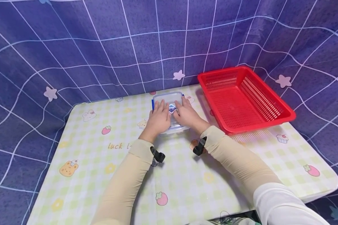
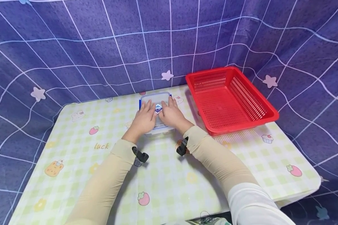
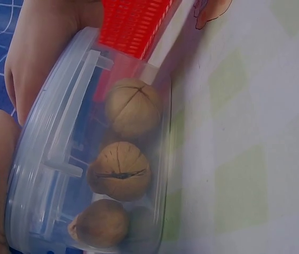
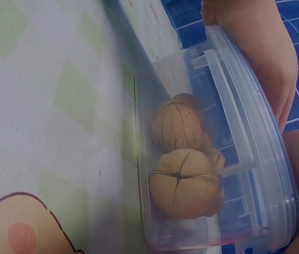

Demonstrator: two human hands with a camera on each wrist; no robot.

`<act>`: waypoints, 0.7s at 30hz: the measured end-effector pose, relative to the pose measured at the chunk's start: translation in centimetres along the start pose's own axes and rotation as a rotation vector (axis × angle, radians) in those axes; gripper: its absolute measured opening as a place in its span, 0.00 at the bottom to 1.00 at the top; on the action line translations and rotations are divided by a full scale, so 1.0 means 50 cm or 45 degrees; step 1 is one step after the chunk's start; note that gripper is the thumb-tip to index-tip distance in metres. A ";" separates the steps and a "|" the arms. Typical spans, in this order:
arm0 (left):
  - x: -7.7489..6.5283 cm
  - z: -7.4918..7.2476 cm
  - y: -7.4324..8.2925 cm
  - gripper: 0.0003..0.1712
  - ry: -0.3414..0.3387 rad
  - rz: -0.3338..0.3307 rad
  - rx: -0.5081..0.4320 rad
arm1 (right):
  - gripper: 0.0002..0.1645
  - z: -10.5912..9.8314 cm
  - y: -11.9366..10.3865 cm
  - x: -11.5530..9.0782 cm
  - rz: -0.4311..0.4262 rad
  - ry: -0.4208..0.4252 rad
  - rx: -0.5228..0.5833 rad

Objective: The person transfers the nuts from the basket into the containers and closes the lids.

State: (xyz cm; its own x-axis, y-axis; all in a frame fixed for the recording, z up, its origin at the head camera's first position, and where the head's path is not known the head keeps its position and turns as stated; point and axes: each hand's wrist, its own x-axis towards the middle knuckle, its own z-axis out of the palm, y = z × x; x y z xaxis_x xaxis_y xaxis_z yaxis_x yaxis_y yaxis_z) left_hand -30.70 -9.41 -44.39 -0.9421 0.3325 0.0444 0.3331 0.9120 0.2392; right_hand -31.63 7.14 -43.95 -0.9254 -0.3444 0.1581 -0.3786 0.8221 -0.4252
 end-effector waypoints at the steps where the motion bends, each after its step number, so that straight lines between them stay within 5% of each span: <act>1: -0.001 0.001 0.001 0.34 -0.007 -0.004 -0.004 | 0.35 0.001 0.000 -0.001 0.004 -0.001 -0.009; 10: -0.012 0.013 0.013 0.35 -0.043 -0.044 0.015 | 0.37 0.006 0.006 -0.021 -0.024 -0.097 -0.172; 21: -0.023 0.004 0.027 0.37 -0.036 -0.092 0.075 | 0.40 -0.003 0.016 -0.026 -0.035 -0.247 -0.204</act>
State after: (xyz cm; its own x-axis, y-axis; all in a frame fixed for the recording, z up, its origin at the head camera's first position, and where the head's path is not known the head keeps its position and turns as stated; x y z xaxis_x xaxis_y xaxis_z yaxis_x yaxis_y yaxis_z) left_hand -29.17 -8.50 -44.32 -0.9625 0.2713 0.0019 0.2670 0.9461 0.1834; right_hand -30.73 8.32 -44.35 -0.9001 -0.4356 -0.0125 -0.4158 0.8671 -0.2742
